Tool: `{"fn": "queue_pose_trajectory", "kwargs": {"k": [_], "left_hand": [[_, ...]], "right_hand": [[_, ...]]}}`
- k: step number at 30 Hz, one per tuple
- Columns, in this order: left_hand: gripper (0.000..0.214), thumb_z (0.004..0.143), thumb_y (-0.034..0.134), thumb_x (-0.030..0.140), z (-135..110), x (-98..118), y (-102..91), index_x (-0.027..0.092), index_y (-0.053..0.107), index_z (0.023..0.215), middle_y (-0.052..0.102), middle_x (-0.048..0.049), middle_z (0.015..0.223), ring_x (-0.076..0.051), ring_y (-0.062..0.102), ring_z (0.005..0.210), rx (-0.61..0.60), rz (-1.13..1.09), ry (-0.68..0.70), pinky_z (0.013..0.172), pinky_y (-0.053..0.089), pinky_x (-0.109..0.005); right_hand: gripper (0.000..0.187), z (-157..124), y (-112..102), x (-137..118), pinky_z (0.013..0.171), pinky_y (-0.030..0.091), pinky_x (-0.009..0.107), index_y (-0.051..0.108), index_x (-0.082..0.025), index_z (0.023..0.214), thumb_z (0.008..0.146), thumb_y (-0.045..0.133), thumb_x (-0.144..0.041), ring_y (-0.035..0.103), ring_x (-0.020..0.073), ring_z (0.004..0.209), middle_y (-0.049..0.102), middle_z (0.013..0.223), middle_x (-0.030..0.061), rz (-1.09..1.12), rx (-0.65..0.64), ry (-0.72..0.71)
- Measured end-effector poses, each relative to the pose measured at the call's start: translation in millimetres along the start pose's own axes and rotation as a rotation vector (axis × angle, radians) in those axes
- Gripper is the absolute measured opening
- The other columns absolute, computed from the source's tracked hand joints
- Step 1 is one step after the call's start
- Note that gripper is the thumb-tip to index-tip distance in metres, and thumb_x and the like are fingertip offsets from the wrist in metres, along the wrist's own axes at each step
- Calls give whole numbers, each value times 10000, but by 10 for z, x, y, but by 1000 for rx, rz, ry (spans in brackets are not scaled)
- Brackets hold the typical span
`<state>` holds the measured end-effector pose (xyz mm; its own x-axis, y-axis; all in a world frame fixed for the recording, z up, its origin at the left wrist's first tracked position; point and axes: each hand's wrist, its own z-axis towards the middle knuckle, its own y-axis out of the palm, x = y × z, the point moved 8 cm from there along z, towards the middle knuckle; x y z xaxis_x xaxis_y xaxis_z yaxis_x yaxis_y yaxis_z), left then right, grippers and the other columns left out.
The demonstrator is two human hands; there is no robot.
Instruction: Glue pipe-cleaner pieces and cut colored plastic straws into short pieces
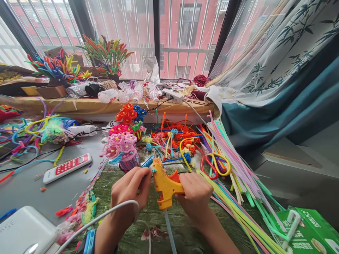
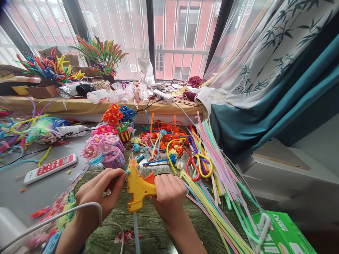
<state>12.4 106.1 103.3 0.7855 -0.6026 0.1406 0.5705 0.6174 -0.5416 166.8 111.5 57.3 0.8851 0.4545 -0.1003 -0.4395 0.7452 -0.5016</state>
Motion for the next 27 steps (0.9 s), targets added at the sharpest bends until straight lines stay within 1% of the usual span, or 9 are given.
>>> {"fn": "queue_pose_trajectory", "kwargs": {"k": [5,8,10,14,18,20,23,25,27], "left_hand": [[152,817,637,65,43,86,-184,205,615,872,703,9,703,-106,644,569,128,151,37,591,489,-200],[137,821,630,74,49,16,-283,207,623,854,679,24,679,-95,605,514,197,137,-73,555,487,-205],[96,831,629,111,27,-114,-278,207,631,842,654,33,677,-87,573,499,188,54,-221,543,483,-205],[18,821,654,223,-72,-371,-106,210,656,807,643,41,663,-96,584,538,99,-233,-492,548,483,-202],[151,799,681,346,-171,-497,171,199,657,771,575,55,548,-79,496,436,-36,-635,-719,391,378,-175],[237,792,686,420,-224,-495,315,188,644,766,538,62,510,-62,431,390,-130,-833,-856,350,306,-168],[319,763,706,480,-270,-421,441,171,625,747,525,63,497,-40,381,367,-230,-1036,-1015,349,244,-159],[343,738,728,488,-293,-362,486,165,615,743,522,64,483,-28,352,357,-271,-1110,-1102,354,204,-153],[347,722,743,481,-308,-294,529,163,606,751,515,67,463,-20,324,350,-316,-1168,-1157,356,177,-147]], "right_hand": [[272,16,23,-5,519,182,310,346,-229,530,764,425,-115,329,158,475,415,459,-11,-17,-12,-17],[261,11,58,61,510,186,305,338,-231,526,737,433,-110,340,152,461,417,455,-14,17,-27,64],[268,2,71,112,503,188,300,338,-231,523,736,440,-104,348,145,452,413,450,-20,57,-28,124],[304,-19,99,185,493,186,286,327,-226,514,750,503,-150,329,126,447,389,456,-38,165,-32,220],[357,-33,147,230,485,172,265,264,-227,521,749,536,-188,271,103,458,311,475,-65,310,-53,334],[379,-45,216,250,470,160,252,238,-230,528,733,557,-219,233,90,464,257,491,-79,469,-100,425],[373,-75,359,233,440,172,237,283,-229,533,748,584,-272,219,81,467,242,509,-84,762,-211,574],[356,-88,412,197,430,224,232,368,-219,544,797,596,-325,268,84,460,294,506,-78,874,-268,644],[339,-103,432,169,452,308,235,481,-202,587,832,601,-403,372,101,477,395,525,-55,931,-302,704]]}}
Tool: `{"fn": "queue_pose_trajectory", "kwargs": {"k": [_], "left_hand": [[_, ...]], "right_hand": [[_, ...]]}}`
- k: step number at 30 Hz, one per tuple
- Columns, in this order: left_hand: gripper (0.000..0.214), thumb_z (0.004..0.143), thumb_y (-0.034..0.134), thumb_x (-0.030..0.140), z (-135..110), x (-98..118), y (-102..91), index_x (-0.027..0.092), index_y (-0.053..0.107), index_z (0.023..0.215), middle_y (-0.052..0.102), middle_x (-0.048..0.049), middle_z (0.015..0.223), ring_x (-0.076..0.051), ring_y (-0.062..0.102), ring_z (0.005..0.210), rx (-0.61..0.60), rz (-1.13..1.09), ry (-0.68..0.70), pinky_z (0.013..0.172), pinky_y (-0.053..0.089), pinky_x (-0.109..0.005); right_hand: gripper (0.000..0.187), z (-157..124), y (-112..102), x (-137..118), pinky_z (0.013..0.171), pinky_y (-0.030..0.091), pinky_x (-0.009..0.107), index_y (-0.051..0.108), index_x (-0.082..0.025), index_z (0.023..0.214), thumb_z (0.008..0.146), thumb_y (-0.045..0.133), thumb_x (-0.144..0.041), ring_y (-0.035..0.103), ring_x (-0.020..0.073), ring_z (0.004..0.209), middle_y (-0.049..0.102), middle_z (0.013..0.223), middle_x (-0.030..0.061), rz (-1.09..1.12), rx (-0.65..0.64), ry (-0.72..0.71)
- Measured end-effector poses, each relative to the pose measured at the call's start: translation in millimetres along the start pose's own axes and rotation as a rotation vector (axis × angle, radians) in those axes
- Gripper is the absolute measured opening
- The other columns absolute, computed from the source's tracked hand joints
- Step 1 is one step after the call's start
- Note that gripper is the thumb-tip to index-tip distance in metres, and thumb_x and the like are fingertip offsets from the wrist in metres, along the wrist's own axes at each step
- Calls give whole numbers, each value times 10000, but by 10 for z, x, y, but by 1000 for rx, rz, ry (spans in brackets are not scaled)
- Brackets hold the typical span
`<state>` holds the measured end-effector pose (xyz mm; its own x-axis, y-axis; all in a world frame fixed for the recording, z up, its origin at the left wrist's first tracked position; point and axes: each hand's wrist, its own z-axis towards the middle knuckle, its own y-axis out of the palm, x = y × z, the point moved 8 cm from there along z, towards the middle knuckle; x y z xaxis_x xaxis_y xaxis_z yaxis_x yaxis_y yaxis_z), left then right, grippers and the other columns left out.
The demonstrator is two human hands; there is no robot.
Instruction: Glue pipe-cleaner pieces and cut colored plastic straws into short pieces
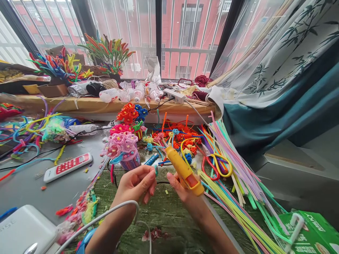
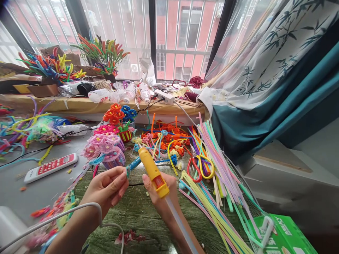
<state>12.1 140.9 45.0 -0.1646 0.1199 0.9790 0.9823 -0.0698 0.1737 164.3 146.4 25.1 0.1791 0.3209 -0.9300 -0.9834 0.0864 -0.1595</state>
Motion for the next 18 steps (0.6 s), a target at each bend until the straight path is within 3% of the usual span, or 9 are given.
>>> {"fn": "queue_pose_trajectory", "kwargs": {"k": [3,5,11,18], "left_hand": [[336,731,737,467,-10,-59,91,162,597,759,509,71,447,-14,287,338,-55,-33,-70,350,165,-141],[343,734,733,470,-10,-93,129,158,591,751,509,70,439,-7,276,322,-84,-36,-99,343,159,-138],[370,708,762,478,-13,-145,166,145,609,758,517,68,433,2,303,308,-117,-55,-159,323,181,-112],[358,704,777,468,16,-287,186,150,628,775,481,91,385,13,272,259,-204,-114,-229,279,186,-89]], "right_hand": [[313,-32,38,26,587,433,266,632,-180,752,832,618,-482,538,149,619,563,661,-1,95,-30,91],[300,-49,67,37,668,453,283,668,-186,827,819,647,-485,566,163,696,592,714,5,168,-62,128],[239,-42,85,96,582,394,241,706,-215,838,789,709,-449,470,118,619,515,660,-30,365,-89,174],[186,-26,62,143,594,378,238,732,-249,867,788,736,-417,454,108,614,484,648,-46,416,-110,168]]}}
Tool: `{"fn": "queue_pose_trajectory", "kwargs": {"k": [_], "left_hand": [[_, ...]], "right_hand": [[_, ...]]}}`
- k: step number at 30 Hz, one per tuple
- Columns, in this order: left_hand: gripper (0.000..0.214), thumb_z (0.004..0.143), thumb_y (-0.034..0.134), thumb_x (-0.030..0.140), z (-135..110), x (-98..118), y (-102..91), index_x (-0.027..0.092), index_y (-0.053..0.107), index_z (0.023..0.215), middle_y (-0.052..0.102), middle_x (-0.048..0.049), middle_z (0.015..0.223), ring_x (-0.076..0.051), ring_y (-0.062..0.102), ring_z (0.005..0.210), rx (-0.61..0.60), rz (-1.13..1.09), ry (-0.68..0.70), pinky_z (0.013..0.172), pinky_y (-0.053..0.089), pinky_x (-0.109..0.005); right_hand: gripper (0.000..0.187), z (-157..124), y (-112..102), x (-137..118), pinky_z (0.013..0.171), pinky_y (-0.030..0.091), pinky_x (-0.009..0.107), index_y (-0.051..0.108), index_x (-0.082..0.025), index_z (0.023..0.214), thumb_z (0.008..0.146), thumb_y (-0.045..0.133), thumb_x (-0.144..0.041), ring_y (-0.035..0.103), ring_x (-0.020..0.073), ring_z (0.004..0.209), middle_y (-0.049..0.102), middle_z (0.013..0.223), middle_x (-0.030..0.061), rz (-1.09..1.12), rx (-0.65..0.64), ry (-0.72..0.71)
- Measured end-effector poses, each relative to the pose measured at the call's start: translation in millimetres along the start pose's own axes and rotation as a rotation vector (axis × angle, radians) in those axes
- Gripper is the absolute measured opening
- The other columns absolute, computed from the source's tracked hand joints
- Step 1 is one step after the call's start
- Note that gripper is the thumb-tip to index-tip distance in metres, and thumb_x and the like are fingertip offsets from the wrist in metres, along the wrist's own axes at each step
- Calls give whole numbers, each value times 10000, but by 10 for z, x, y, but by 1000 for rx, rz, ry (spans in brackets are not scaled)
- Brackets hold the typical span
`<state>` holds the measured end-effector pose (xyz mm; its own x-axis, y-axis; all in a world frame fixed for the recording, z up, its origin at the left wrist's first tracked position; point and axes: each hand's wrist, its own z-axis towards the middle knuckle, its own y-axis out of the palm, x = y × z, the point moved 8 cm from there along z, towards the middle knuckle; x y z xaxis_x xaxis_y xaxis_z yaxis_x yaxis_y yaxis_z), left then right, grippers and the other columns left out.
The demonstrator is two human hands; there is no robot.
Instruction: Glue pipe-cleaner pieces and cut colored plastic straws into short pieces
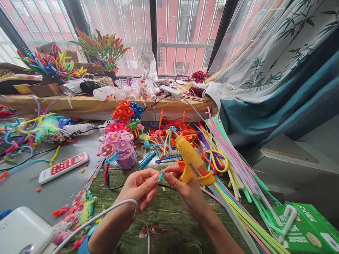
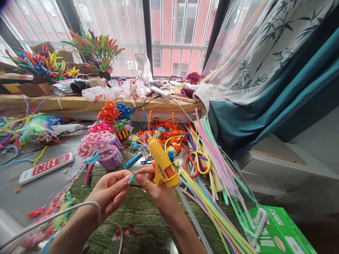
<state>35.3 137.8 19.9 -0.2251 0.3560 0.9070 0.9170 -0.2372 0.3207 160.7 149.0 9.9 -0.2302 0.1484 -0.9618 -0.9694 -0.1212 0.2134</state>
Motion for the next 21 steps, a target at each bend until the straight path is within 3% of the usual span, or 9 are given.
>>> {"fn": "queue_pose_trajectory", "kwargs": {"k": [6,15,21], "left_hand": [[347,719,768,461,11,-26,14,143,636,767,467,93,378,16,261,256,-41,11,-10,266,196,-80],[382,668,803,473,-30,30,66,136,637,737,443,99,366,21,245,270,-4,2,-36,274,210,-69],[364,671,804,466,-4,0,51,142,642,704,427,100,354,22,231,255,-33,-33,-25,261,172,-73]], "right_hand": [[149,12,-28,-36,582,345,227,738,-263,852,790,744,-398,434,94,605,469,631,-56,43,11,-18],[196,12,-20,-19,575,352,228,722,-232,784,756,766,-421,448,94,600,508,644,-45,68,9,8],[141,6,20,-22,545,321,219,735,-257,836,778,760,-384,411,87,584,451,624,-57,71,-69,16]]}}
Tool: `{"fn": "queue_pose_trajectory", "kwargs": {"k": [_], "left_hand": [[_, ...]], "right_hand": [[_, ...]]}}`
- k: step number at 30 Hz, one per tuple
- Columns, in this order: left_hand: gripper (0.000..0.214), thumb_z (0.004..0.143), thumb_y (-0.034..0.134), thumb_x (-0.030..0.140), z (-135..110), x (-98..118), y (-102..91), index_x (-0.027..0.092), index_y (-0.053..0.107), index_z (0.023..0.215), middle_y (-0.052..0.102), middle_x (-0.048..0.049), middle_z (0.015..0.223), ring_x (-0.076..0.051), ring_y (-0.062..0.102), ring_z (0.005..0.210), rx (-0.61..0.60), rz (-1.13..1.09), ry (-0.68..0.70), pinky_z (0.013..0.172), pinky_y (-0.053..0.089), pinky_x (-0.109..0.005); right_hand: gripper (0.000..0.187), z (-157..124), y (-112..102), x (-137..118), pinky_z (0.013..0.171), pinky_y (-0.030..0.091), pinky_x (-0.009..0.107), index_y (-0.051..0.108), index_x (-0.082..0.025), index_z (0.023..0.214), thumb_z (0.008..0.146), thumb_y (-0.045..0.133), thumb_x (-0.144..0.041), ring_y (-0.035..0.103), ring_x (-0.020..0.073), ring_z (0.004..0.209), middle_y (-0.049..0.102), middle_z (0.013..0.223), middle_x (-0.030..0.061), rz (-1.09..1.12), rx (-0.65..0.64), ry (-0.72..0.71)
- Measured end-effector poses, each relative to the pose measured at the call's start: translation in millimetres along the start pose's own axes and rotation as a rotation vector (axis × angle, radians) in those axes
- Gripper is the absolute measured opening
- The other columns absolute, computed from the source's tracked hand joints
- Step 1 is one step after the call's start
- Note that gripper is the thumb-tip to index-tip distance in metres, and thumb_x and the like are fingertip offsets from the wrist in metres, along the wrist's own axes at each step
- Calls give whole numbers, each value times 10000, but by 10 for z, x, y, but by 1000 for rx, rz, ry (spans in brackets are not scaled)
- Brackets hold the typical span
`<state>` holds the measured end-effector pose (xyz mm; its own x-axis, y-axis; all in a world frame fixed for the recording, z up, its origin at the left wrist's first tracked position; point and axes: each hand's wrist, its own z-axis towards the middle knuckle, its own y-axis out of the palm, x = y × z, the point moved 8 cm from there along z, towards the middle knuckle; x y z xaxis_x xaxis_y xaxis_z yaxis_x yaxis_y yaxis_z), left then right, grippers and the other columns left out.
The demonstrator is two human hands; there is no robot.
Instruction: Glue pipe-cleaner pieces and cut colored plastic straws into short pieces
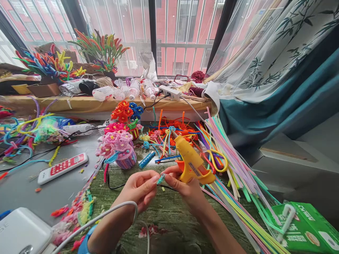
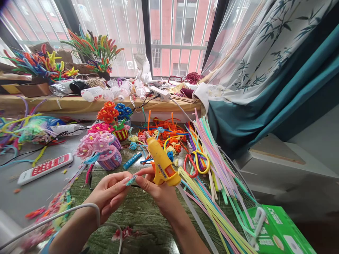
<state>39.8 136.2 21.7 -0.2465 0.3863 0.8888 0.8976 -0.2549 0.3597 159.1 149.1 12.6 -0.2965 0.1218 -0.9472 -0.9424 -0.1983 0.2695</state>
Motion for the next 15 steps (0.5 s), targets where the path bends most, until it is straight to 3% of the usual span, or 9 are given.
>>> {"fn": "queue_pose_trajectory", "kwargs": {"k": [8,15], "left_hand": [[382,655,808,484,7,6,8,149,634,711,427,98,361,17,215,269,-4,-12,5,272,168,-86],[452,589,825,533,-73,134,-64,149,618,705,509,64,477,-11,385,378,227,111,58,365,267,-97]], "right_hand": [[195,-27,-5,-1,541,333,229,696,-233,845,780,750,-408,418,95,583,450,621,-60,-45,-24,26],[265,-47,20,-194,509,339,255,676,-194,815,802,691,-458,405,110,543,432,586,-52,-237,27,1]]}}
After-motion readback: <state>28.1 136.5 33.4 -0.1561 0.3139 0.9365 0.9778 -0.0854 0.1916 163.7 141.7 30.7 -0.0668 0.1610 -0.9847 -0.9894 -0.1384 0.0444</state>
